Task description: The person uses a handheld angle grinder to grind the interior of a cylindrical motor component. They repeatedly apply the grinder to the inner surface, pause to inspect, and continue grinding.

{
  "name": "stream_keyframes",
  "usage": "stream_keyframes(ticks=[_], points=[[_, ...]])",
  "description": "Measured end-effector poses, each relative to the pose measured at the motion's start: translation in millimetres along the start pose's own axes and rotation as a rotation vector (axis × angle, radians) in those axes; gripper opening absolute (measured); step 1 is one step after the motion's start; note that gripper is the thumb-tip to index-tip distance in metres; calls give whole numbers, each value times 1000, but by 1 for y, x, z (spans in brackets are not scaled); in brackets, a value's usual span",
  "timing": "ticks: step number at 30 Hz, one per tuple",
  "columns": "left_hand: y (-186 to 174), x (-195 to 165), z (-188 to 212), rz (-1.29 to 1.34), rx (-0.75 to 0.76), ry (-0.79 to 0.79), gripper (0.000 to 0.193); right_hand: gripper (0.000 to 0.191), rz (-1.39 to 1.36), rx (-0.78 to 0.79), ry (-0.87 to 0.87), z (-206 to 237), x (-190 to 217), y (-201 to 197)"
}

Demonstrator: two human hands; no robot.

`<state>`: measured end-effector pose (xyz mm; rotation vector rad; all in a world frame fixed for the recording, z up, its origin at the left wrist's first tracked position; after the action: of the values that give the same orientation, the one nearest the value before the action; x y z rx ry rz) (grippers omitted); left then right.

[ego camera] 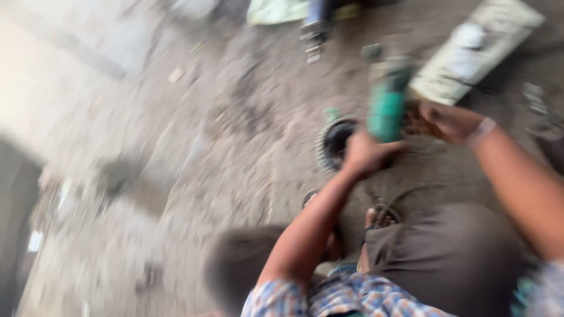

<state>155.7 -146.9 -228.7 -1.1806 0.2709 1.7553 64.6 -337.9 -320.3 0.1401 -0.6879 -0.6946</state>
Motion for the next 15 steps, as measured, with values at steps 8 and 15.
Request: stream_keyframes(ticks=[8,15], points=[[10,-80,47,171,-71,219,114,54,12,177,-253,94,43,89],[30,-123,84,275,1,300,117,39,-8,84,-407,166,65,83]])
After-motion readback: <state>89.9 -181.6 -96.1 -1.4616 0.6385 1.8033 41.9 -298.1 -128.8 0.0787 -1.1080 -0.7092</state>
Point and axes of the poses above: each hand's wrist, its own z-axis away from the middle knuckle, its own y-axis out of the palm, x = y × z, the point moved 10 cm from there along -z, towards the middle knuckle, and after that the axes turned 5 degrees about y, right-handed, at the moved point
